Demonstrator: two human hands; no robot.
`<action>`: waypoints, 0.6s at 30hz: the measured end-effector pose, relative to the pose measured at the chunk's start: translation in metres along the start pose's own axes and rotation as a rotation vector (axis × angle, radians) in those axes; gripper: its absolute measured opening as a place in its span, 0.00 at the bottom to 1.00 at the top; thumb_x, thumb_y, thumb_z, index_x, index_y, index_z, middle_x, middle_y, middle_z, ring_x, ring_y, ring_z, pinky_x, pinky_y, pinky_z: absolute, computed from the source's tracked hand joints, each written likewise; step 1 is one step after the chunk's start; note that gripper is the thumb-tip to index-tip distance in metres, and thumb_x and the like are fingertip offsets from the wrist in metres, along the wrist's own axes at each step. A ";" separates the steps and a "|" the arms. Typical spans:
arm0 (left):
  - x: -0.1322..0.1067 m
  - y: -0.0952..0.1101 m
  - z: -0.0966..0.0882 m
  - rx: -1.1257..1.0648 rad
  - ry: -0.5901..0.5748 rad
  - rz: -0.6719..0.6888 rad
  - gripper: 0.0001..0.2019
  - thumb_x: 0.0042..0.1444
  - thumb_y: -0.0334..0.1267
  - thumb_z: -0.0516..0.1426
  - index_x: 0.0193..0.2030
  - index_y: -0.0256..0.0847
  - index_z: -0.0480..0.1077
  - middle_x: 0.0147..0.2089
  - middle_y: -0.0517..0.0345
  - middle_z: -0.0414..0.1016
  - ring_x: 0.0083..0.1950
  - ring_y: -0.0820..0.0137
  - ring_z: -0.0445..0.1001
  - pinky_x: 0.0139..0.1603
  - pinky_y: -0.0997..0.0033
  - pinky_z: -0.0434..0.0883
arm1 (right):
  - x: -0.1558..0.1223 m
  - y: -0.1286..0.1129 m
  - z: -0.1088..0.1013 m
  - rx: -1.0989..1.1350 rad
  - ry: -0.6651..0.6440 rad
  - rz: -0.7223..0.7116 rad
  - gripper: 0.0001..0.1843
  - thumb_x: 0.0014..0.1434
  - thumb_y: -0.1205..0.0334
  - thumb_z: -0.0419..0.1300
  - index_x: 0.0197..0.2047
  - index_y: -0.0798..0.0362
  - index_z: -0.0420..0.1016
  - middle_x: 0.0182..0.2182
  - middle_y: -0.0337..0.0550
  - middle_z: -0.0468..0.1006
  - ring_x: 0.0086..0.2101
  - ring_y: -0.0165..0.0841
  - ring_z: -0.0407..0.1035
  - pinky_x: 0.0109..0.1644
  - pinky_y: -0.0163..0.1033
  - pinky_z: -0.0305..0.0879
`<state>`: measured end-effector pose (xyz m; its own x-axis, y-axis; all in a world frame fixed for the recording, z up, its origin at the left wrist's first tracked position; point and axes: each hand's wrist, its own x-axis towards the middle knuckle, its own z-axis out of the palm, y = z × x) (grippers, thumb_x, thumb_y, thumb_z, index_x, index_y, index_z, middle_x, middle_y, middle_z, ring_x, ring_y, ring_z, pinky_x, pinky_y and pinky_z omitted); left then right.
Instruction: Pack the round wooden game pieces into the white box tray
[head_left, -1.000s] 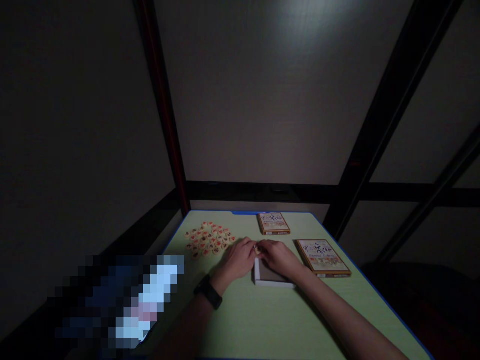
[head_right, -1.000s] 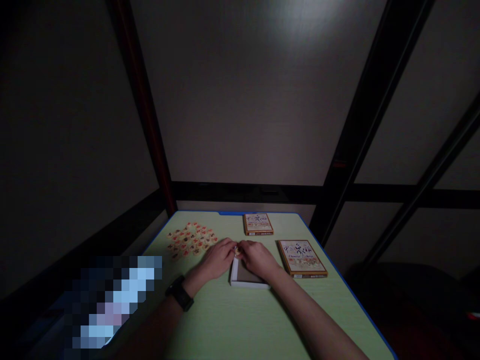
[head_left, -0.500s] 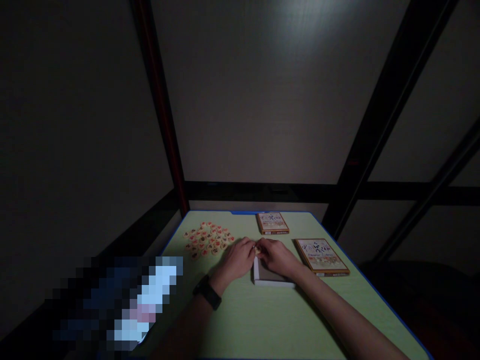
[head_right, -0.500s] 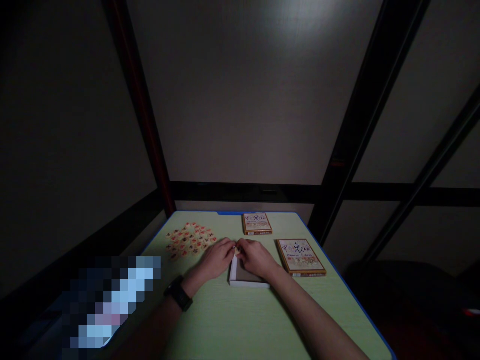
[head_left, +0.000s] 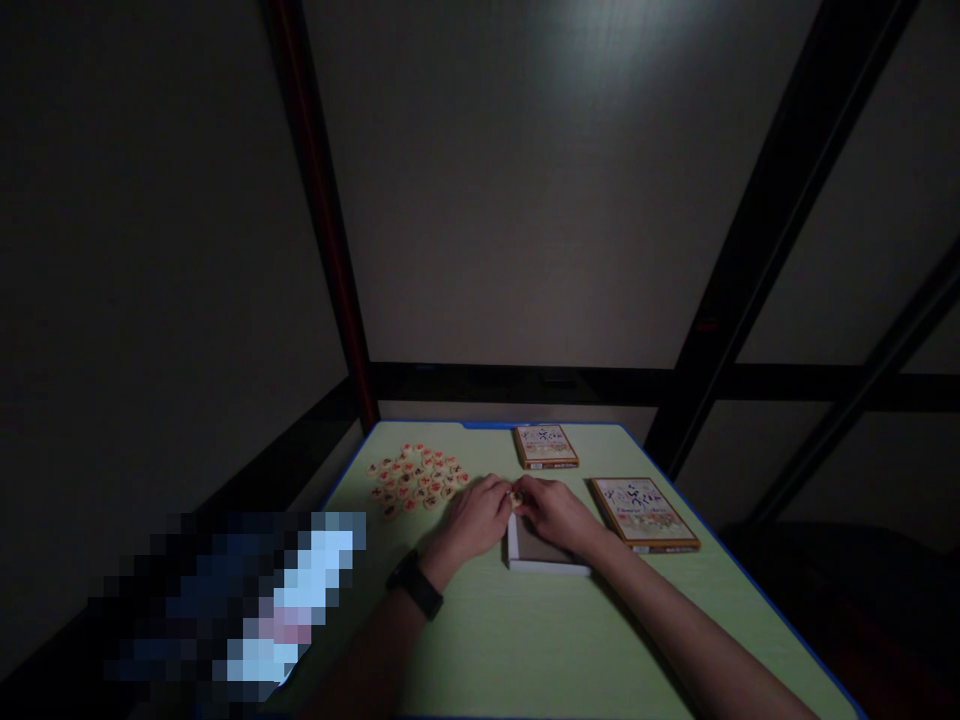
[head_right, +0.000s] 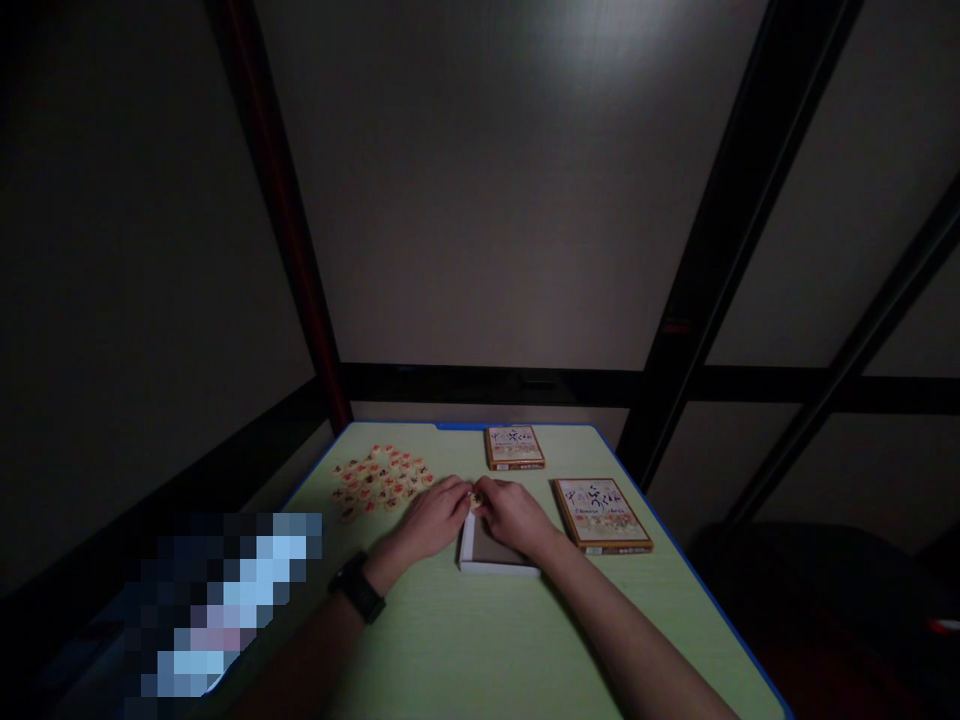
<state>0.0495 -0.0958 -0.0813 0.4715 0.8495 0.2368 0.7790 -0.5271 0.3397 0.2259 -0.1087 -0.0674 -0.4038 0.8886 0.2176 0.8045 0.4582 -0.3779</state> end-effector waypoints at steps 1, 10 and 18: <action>0.000 0.000 0.000 0.000 0.002 0.003 0.15 0.67 0.38 0.45 0.48 0.43 0.72 0.49 0.53 0.75 0.50 0.66 0.73 0.55 0.68 0.69 | 0.000 0.000 0.000 0.003 0.003 -0.001 0.09 0.59 0.70 0.58 0.44 0.55 0.71 0.37 0.49 0.81 0.39 0.38 0.75 0.39 0.35 0.62; 0.000 0.002 -0.002 0.023 -0.015 -0.013 0.15 0.67 0.38 0.45 0.47 0.43 0.73 0.49 0.53 0.75 0.50 0.67 0.73 0.53 0.68 0.70 | 0.002 0.004 0.002 0.028 0.005 -0.021 0.08 0.60 0.69 0.58 0.44 0.55 0.72 0.36 0.49 0.82 0.38 0.39 0.76 0.39 0.36 0.63; -0.001 0.000 0.000 0.012 0.000 -0.011 0.16 0.67 0.37 0.44 0.51 0.43 0.72 0.50 0.52 0.75 0.51 0.66 0.73 0.54 0.68 0.70 | 0.001 0.002 -0.001 0.061 0.000 -0.004 0.10 0.58 0.70 0.59 0.44 0.54 0.73 0.37 0.48 0.82 0.40 0.39 0.77 0.40 0.36 0.64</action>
<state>0.0493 -0.0970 -0.0814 0.4623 0.8555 0.2333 0.7894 -0.5169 0.3310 0.2272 -0.1071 -0.0670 -0.4069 0.8867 0.2196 0.7748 0.4624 -0.4312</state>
